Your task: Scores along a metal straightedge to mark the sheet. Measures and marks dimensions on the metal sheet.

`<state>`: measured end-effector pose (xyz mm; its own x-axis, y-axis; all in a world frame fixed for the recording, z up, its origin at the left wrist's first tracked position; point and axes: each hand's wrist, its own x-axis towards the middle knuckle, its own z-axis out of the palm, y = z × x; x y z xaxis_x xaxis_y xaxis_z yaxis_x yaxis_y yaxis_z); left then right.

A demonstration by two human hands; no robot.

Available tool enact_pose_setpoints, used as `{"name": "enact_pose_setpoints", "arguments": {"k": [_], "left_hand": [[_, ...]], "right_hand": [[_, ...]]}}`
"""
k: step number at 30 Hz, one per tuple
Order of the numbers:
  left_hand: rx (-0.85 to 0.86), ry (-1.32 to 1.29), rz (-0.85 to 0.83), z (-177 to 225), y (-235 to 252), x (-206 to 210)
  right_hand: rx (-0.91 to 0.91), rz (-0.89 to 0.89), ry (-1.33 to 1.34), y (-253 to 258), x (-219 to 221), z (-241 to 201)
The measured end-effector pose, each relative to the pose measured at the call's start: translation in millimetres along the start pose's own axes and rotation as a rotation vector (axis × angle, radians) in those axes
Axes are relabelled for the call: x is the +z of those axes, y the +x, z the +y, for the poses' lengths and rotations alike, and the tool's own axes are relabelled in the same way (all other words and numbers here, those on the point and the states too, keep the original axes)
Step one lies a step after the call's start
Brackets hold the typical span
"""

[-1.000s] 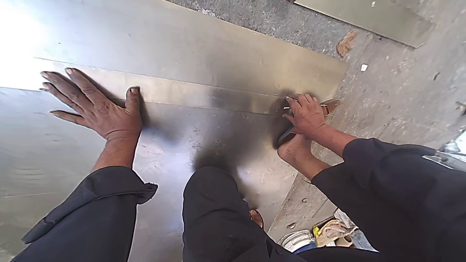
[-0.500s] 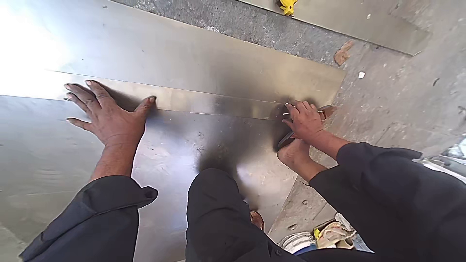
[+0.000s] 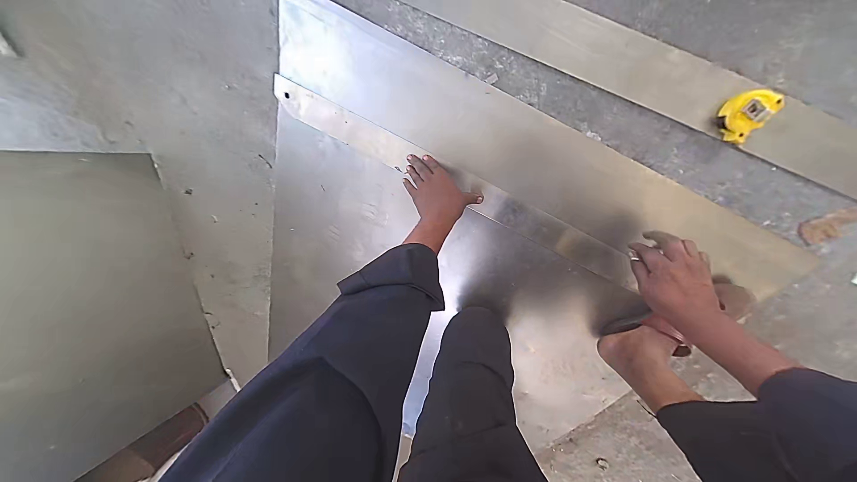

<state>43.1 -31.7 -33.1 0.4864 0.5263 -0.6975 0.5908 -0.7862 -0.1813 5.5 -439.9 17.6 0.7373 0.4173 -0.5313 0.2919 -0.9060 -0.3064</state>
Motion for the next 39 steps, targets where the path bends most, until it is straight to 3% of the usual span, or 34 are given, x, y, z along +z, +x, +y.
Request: {"name": "enact_pose_setpoints", "arguments": {"k": [5, 11, 14, 21, 28, 39], "left_hand": [[-0.012, -0.017, -0.044, -2.0, -1.6, -3.9], [-0.019, -0.024, -0.073, -0.1, -0.5, -5.0], [-0.024, -0.038, -0.078, -0.4, -0.1, -6.7], [-0.023, -0.042, -0.074, -0.8, 1.7, -3.7], [-0.024, -0.058, -0.087, -0.2, 2.2, -6.6], [-0.003, -0.084, -0.077, -2.2, -1.4, -4.8]], "right_hand": [[-0.095, 0.227, 0.391, 101.3, -41.6, -106.4], [0.115, 0.056, 1.03, 194.7, -20.7, -196.0], [0.14, -0.029, 0.855, 206.4, -2.2, -215.2], [-0.078, -0.044, 0.344, 208.6, 5.1, -220.9], [-0.181, -0.204, 0.08, 218.3, -19.4, -230.3], [-0.221, -0.365, -0.087, 225.7, -42.5, -242.5]]}}
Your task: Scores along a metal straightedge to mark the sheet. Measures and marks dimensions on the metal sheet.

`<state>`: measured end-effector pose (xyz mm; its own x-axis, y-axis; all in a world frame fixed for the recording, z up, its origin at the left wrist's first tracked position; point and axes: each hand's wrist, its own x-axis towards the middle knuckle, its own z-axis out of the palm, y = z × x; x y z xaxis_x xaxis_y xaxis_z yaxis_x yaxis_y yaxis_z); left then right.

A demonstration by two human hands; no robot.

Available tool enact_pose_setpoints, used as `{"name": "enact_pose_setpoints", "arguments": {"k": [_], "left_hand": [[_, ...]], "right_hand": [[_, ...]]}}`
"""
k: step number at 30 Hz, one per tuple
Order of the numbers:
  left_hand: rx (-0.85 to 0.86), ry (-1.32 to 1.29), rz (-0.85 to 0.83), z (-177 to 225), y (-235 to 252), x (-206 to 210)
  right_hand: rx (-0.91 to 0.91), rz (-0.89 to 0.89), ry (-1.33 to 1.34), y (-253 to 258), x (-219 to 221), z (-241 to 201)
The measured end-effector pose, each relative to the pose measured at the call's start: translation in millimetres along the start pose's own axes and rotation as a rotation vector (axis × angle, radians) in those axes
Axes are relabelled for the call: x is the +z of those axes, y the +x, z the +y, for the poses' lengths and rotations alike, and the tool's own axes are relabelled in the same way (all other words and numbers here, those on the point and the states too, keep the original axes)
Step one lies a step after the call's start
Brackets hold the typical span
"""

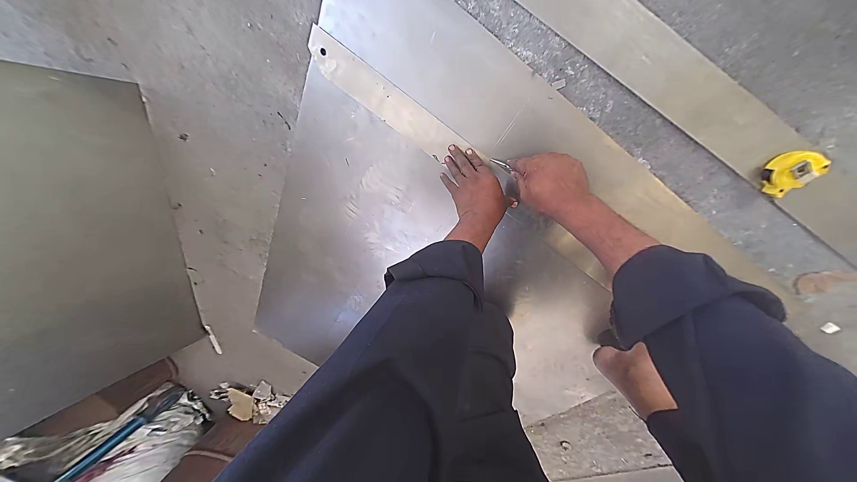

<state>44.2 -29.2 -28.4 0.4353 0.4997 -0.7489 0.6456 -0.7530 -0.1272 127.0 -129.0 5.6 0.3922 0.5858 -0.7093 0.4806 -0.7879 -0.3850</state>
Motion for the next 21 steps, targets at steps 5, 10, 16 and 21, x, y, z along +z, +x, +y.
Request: {"name": "enact_pose_setpoints", "arguments": {"k": [5, 10, 16, 21], "left_hand": [[-0.003, 0.009, -0.012, 1.4, 2.6, -2.7], [0.013, 0.018, -0.011, 1.2, 0.8, -3.7], [0.035, -0.02, -0.006, -0.2, -2.1, -1.1], [0.017, 0.007, -0.016, 2.5, 0.1, -4.3]], "right_hand": [[-0.008, -0.037, -0.036, -16.7, 0.4, 19.2], [-0.041, 0.048, -0.047, -109.2, 53.1, 106.8], [0.194, -0.118, -0.094, -250.5, 103.4, 196.8], [0.249, -0.126, -0.141, -294.9, 123.4, 231.3]]}}
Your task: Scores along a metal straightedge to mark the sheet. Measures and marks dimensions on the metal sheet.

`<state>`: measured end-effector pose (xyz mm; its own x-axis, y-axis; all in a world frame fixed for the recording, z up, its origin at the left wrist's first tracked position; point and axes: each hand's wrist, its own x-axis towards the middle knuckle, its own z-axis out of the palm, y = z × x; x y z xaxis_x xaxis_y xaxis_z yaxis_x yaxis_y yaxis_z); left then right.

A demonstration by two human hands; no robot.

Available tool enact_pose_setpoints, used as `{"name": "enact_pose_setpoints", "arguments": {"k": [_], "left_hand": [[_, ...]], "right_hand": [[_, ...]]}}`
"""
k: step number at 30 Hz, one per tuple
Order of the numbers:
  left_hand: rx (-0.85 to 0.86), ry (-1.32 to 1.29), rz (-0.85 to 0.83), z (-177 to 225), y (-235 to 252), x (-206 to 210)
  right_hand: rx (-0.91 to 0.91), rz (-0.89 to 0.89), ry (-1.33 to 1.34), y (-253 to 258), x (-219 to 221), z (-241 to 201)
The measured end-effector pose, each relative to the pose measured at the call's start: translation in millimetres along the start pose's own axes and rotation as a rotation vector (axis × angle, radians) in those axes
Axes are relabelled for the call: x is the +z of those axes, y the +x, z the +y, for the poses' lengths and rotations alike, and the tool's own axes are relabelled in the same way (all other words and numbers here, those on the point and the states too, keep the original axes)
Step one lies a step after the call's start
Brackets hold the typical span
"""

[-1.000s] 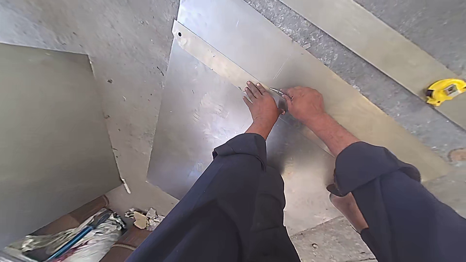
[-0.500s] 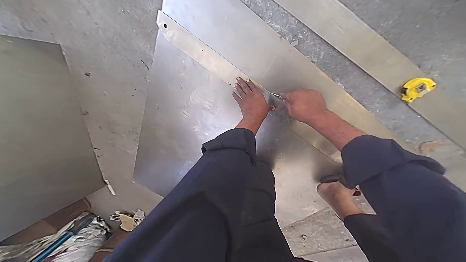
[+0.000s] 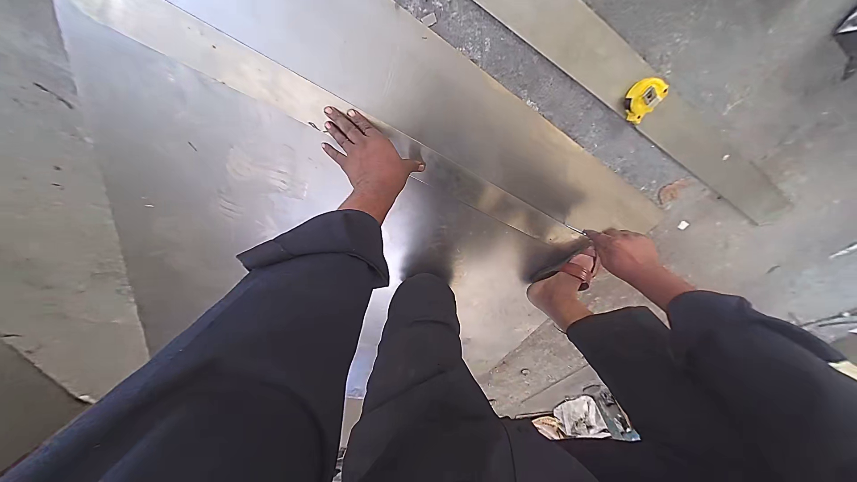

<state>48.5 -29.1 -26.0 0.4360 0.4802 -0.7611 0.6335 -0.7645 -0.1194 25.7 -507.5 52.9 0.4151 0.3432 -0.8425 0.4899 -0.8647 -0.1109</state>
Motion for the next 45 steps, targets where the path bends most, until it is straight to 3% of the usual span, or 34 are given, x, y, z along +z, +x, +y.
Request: {"name": "enact_pose_setpoints", "arguments": {"k": [16, 22, 25, 30, 35, 39, 45], "left_hand": [[-0.015, -0.021, 0.005, 0.9, -0.1, 0.8], [-0.007, -0.015, -0.005, 0.3, -1.3, 0.7], [0.009, -0.039, 0.009, 0.6, 0.5, 2.2], [-0.007, -0.041, 0.008, -3.7, 1.2, 3.5], [-0.01, -0.021, 0.006, -0.6, 2.4, 3.0], [-0.017, -0.032, -0.001, -1.1, 1.8, 3.9], [-0.022, -0.021, 0.012, -0.3, 6.0, 6.1]], "right_hand": [[0.094, -0.031, 0.003, -10.5, 12.8, 6.9], [0.181, -0.162, -0.02, -12.2, 1.8, 7.5], [0.256, -0.265, 0.009, -0.2, -28.3, -21.5], [0.0, 0.14, 0.362, 59.3, -78.2, -106.3], [-0.172, 0.323, 0.596, 157.9, -125.3, -196.7], [-0.146, 0.274, 0.619, 205.1, -137.0, -238.5], [-0.155, 0.243, 0.537, 217.3, -152.2, -266.4]]}}
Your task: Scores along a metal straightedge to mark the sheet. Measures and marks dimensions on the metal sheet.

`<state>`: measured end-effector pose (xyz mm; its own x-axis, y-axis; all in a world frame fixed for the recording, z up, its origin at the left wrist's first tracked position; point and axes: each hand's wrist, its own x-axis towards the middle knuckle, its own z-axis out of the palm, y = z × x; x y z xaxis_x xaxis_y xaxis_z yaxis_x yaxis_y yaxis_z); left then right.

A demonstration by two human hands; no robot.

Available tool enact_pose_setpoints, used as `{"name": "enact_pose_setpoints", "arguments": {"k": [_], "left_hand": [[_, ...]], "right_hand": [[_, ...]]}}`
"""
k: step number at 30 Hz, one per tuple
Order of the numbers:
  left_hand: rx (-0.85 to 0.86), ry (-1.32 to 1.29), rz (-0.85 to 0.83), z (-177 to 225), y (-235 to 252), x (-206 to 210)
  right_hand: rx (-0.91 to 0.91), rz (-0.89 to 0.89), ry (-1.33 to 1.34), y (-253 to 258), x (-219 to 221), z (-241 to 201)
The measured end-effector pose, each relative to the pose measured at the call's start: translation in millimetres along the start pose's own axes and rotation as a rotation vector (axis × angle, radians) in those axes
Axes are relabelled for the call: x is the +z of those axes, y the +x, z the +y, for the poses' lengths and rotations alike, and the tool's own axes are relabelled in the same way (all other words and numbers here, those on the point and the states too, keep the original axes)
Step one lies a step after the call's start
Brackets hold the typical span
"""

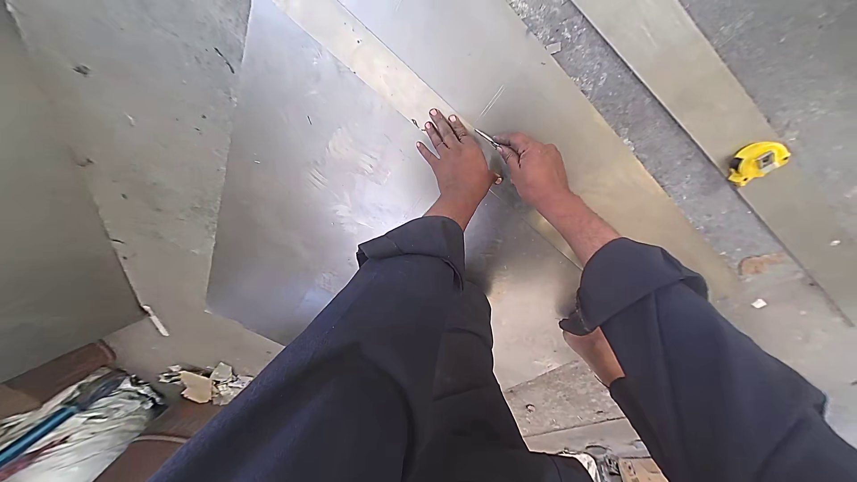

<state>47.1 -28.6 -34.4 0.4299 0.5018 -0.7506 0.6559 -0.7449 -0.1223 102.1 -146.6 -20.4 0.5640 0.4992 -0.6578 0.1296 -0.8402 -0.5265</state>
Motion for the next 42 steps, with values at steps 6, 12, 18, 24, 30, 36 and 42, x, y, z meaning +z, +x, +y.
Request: {"name": "enact_pose_setpoints", "arguments": {"k": [6, 12, 18, 24, 30, 36, 42], "left_hand": [[0.005, -0.012, -0.014, -1.3, -3.5, -3.3], [-0.004, 0.012, -0.029, 0.9, -2.4, -5.2], [0.002, 0.01, -0.02, 1.6, -4.2, -5.5], [0.009, -0.02, -0.013, 0.1, -4.9, -5.8], [0.025, -0.01, 0.0, 0.1, -3.8, -3.5], [0.04, -0.03, 0.008, -0.5, -2.9, -1.8], [0.026, -0.006, 0.006, -2.6, 1.4, 0.3]], "right_hand": [[0.036, -0.18, -0.224, 11.8, -27.1, -18.9], [-0.001, -0.233, -0.434, -6.1, -41.9, -7.6], [-0.021, -0.188, -0.551, -88.9, -38.1, 69.1], [0.099, -0.232, -0.561, -180.0, -42.3, 159.6], [0.212, -0.28, -0.622, -232.3, -46.2, 212.6], [0.248, -0.275, -0.629, -277.0, -54.2, 256.0], [0.27, -0.298, -0.631, -287.6, -53.0, 265.8]]}}
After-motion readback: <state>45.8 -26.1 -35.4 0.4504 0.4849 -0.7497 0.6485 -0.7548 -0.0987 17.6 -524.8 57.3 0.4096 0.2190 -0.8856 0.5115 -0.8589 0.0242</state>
